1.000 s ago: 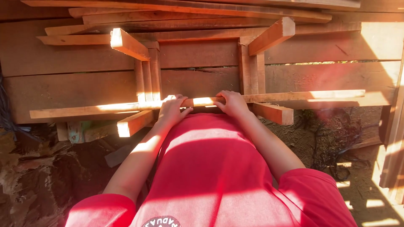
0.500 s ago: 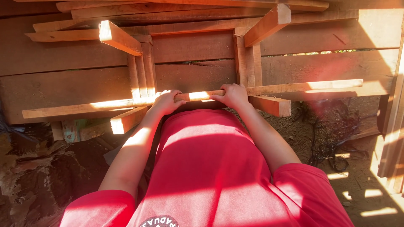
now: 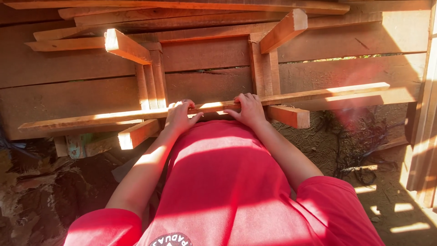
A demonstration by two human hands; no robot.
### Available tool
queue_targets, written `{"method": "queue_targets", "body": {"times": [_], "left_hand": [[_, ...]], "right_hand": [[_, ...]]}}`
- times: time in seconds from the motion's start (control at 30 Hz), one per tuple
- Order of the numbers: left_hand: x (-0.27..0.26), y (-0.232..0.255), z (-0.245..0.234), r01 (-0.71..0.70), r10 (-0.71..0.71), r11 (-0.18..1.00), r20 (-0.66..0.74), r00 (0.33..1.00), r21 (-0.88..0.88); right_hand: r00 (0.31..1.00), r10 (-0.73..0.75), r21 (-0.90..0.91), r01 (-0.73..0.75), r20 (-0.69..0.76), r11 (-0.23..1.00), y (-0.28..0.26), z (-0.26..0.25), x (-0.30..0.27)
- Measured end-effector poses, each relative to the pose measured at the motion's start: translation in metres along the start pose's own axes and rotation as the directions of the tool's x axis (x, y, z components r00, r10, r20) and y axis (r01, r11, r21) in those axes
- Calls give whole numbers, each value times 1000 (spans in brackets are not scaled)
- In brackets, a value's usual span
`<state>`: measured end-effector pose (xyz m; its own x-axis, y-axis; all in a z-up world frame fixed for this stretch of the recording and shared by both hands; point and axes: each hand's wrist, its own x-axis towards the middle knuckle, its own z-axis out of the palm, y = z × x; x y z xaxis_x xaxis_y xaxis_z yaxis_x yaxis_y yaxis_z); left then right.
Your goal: Sorting and arranging long wooden planks on an outdoor storage rack.
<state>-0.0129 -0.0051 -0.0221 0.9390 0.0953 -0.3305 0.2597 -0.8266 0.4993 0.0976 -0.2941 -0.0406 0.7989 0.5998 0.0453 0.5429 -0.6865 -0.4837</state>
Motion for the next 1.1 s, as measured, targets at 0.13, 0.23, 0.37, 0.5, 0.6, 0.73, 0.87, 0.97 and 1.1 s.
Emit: {"method": "queue_targets", "body": {"times": [0.13,0.23,0.37,0.5,0.6,0.73,0.87,0.97,1.1], "left_hand": [[-1,-7,15,-55,69,992,-121,990,117],[-6,-8,21,-63,90,984,-158,983,168],[-5,-9,17,-18,24,995,-57,998,99],[10,-2,1,147,-148,989,91,985,18],[13,3,-21,214,-209,977,122,970,-26],[20,7,-24,235,-231,972,118,966,-18],[17,-3,-13,272,-269,962,149,952,-4],[34,-10,-11,290,-313,948,233,921,130],[50,38,-80,316,-418,908,522,744,275]], "right_hand": [[994,-95,-67,92,-48,994,23,38,-2],[996,-86,-231,92,33,969,-6,12,2],[976,19,-82,-1,216,997,-19,-11,6],[865,152,-25,-159,478,987,-18,-26,30],[742,233,-129,-196,629,972,-10,-20,42],[668,286,-180,-224,687,958,-5,-17,54],[621,297,-190,-234,725,954,-5,-12,49],[620,298,-207,-216,726,954,-2,-8,52],[566,326,-232,-233,757,944,-25,-32,60]]}}
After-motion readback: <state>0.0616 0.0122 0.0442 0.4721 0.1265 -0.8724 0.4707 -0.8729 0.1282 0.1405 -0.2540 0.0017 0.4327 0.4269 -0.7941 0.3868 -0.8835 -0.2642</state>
